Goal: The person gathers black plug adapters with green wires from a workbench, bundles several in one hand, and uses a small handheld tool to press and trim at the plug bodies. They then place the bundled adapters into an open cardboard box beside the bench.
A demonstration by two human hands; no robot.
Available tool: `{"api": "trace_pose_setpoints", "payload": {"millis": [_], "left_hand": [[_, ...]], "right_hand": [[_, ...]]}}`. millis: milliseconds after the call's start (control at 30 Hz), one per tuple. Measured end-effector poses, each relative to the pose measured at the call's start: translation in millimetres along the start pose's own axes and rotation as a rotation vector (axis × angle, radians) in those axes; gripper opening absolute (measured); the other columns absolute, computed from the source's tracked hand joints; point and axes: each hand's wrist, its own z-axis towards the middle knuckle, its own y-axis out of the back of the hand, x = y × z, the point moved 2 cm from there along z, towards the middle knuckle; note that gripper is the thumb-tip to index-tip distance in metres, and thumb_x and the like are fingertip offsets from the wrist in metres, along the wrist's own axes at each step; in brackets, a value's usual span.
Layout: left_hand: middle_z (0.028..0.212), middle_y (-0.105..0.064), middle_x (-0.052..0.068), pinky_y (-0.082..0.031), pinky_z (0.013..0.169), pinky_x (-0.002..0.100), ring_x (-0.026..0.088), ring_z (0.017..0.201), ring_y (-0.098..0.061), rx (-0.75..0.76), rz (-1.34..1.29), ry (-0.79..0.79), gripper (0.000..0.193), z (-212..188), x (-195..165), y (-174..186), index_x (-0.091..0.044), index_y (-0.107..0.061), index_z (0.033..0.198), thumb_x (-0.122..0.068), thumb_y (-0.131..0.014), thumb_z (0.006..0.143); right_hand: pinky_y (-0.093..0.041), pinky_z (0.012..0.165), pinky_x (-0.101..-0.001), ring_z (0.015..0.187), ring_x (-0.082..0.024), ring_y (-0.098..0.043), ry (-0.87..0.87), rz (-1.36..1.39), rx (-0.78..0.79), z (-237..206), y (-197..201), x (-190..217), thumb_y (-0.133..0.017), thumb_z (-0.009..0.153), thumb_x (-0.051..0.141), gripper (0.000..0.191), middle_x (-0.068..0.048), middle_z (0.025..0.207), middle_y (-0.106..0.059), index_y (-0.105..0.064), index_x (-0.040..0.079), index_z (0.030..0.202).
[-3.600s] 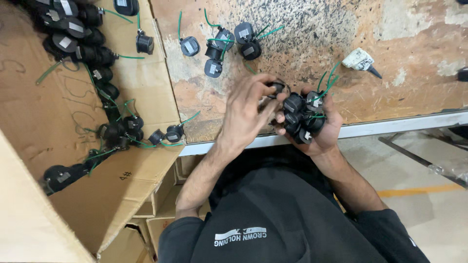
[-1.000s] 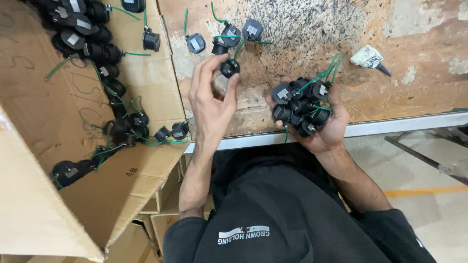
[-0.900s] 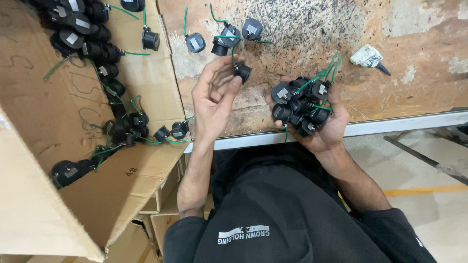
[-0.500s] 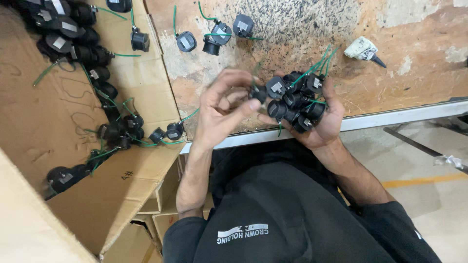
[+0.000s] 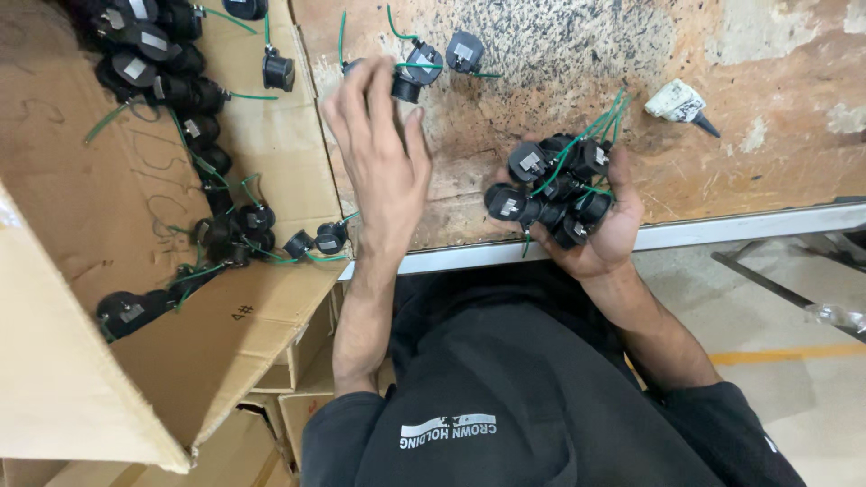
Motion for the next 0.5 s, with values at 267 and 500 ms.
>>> {"api": "trace_pose_setpoints", "payload": {"millis": [267, 500], "left_hand": [[0.121, -0.065, 0.006, -0.047, 0.105, 0.044, 0.033, 0.118, -0.056, 0.077, -0.063, 0.043, 0.037, -7.9, 14.5, -11.6, -0.005, -0.063, 0.121, 0.002, -0.079, 0.088], [0.125, -0.060, 0.007, -0.056, 0.100, 0.030, 0.016, 0.113, -0.065, 0.239, -0.865, 0.231, 0.038, -20.6, -0.2, -17.2, -0.001, -0.061, 0.129, 0.004, -0.078, 0.096]], "right_hand": [[-0.060, 0.056, -0.0301, 0.111, -0.037, -0.068, 0.071, -0.186, -0.018, -3.9, 10.1, 4.0, -0.038, 0.106, 0.072, 0.092, -0.027, 0.125, -0.055, -0.043, -0.007, 0.153], [-0.060, 0.056, -0.0302, 0.099, -0.033, -0.072, 0.063, -0.173, -0.044, -8.1, 14.1, 4.4, -0.034, 0.106, 0.073, 0.094, -0.027, 0.128, -0.060, -0.042, -0.006, 0.157]]}}
